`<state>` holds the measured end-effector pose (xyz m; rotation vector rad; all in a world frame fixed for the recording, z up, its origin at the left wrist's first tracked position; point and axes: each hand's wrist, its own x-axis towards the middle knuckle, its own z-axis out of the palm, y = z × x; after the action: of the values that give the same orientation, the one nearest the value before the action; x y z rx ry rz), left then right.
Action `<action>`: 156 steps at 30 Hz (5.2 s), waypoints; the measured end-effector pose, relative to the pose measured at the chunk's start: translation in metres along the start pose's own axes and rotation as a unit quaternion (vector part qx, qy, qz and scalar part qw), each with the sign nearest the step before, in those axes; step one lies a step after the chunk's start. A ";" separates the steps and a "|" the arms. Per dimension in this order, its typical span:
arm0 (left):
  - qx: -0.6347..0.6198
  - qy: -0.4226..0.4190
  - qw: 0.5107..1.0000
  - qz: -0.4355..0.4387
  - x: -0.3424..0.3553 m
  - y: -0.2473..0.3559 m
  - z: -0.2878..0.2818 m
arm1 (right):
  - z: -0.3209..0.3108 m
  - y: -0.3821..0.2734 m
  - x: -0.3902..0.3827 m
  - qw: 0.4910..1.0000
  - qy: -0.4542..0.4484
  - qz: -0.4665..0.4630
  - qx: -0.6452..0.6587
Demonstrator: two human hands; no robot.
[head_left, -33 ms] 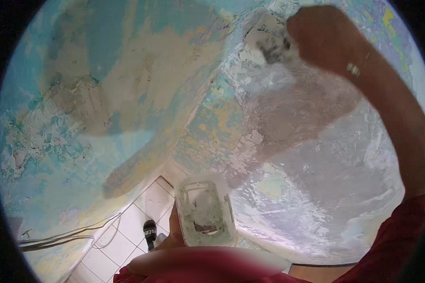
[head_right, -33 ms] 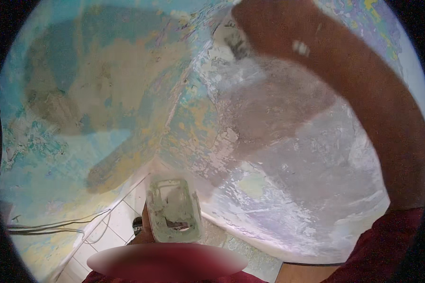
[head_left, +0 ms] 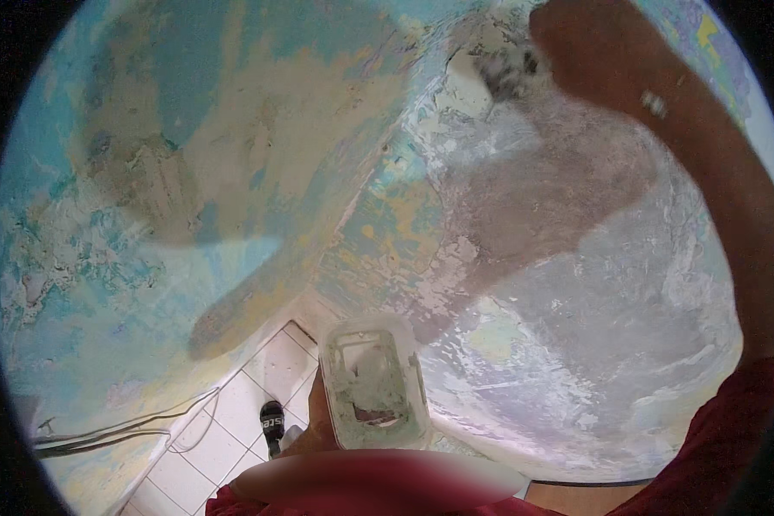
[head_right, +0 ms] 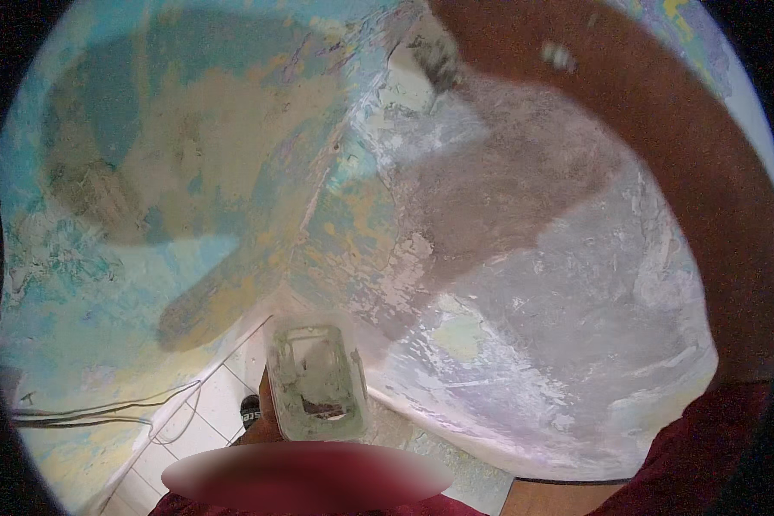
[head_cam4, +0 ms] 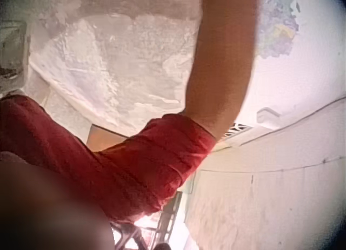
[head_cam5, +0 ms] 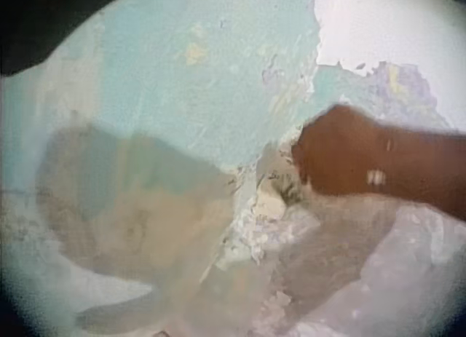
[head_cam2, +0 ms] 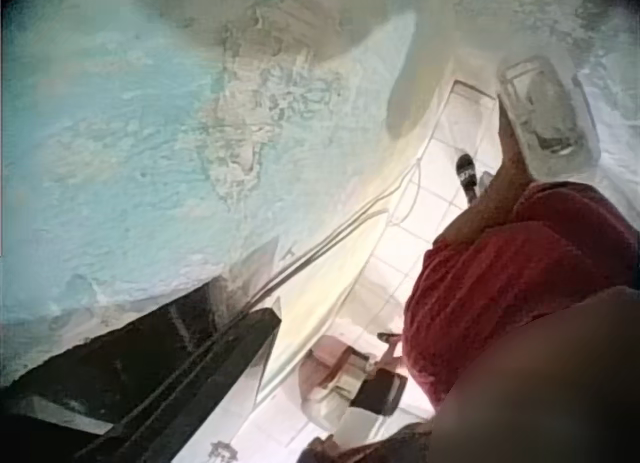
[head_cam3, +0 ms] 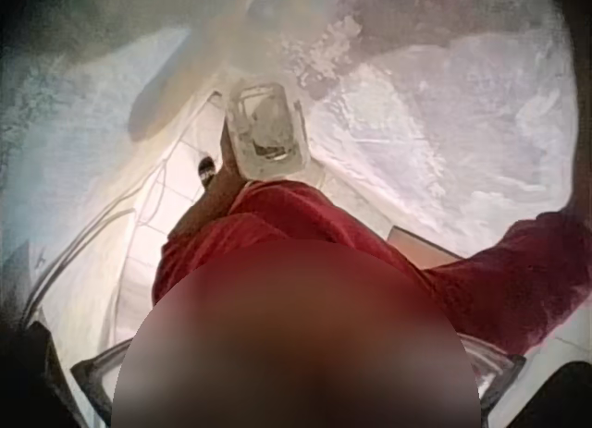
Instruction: The person applies wall putty to a wall with peeling paint using a putty knife, smoothing the putty over the damaged area.
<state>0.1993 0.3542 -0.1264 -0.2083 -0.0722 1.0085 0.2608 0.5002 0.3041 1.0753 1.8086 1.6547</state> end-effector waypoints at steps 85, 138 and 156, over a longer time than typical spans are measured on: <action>0.232 0.043 0.972 0.008 -0.013 0.004 0.034 | 0.097 -0.040 -0.280 0.507 0.069 0.401 0.760; 0.263 -0.168 0.923 -0.227 -0.113 -0.149 0.142 | -0.047 -0.123 -0.645 0.063 0.133 0.674 0.724; 0.186 -0.030 0.945 -0.269 -0.267 -0.202 0.110 | -0.188 -0.156 -0.731 0.011 0.096 0.664 0.741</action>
<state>0.2082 0.0396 0.0326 0.1836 0.0087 0.4669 0.5084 -0.1886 0.0622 -1.2116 -0.4718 0.6342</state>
